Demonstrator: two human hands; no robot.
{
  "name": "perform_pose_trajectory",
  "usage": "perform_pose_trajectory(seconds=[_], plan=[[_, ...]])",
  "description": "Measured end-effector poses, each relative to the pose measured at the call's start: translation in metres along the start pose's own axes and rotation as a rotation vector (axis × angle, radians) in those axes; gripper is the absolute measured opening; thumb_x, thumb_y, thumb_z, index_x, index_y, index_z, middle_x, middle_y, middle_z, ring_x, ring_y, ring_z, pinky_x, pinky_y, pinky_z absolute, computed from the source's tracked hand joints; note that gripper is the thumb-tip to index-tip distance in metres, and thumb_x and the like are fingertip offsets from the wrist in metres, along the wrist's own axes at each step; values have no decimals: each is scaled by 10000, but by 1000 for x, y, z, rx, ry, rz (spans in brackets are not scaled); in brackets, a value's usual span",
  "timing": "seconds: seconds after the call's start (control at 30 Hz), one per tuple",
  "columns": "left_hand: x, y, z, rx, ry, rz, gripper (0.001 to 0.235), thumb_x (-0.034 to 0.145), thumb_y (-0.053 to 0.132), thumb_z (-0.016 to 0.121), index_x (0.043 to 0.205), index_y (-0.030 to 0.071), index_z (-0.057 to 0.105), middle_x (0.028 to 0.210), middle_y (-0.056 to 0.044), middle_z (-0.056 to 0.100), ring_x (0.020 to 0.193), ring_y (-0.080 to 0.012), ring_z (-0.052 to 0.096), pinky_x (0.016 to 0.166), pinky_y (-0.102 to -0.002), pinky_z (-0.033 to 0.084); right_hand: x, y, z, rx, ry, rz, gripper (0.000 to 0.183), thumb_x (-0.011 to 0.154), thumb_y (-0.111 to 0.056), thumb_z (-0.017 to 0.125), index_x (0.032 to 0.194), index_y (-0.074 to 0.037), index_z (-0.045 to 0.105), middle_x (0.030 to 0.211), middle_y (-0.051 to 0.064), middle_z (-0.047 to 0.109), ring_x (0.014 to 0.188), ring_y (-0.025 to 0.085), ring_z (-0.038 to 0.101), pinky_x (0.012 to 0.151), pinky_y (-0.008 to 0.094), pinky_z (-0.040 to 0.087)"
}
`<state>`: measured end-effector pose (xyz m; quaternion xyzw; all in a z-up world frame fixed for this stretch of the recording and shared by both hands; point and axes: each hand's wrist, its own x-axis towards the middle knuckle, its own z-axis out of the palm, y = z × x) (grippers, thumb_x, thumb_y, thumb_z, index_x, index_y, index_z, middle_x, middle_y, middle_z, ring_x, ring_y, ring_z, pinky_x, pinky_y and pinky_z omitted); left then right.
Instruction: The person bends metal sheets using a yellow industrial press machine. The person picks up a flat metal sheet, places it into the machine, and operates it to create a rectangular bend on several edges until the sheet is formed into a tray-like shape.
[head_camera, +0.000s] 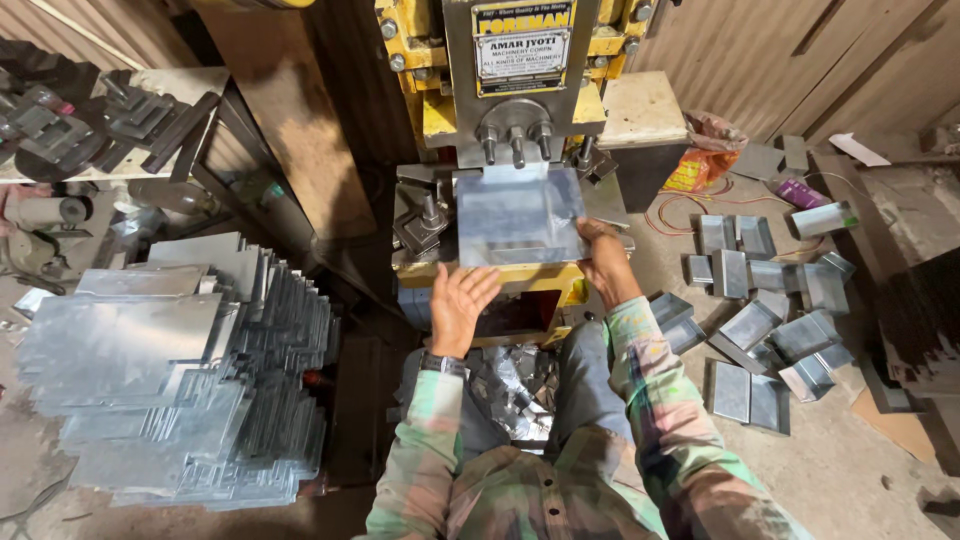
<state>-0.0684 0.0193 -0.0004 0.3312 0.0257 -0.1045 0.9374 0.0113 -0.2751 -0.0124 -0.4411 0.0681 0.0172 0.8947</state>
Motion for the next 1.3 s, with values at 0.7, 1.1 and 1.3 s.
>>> perform_pose_trajectory(seconds=[0.7, 1.1, 1.3], plan=[[-59, -54, -78, 224, 59, -183, 626, 1045, 441, 370, 1569, 99, 343, 1476, -198, 575, 1243, -319, 608, 1056, -440, 498, -53, 78, 129, 92, 94, -152, 236, 1003, -43, 643, 781, 39, 656, 792, 135, 699, 781, 268, 732, 803, 391, 653], [-52, -56, -64, 231, 13, -205, 642, 1050, 476, 347, 1559, 86, 376, 1460, -197, 590, 1226, -290, 609, 1041, -409, 493, -56, 69, 116, 274, -80, -19, 312, 1092, -314, 602, 1058, -5, 576, 1017, 140, 638, 1063, 377, 693, 1007, 510, 589], [-57, -43, -54, 231, 37, -214, 697, 1038, 528, 341, 1554, 61, 356, 1462, -226, 580, 1246, -316, 611, 1051, -439, 485, -66, 53, 130, 233, -132, -7, 455, 1026, -430, 511, 1176, -2, 530, 1269, 232, 634, 1223, 393, 647, 1023, 448, 550]])
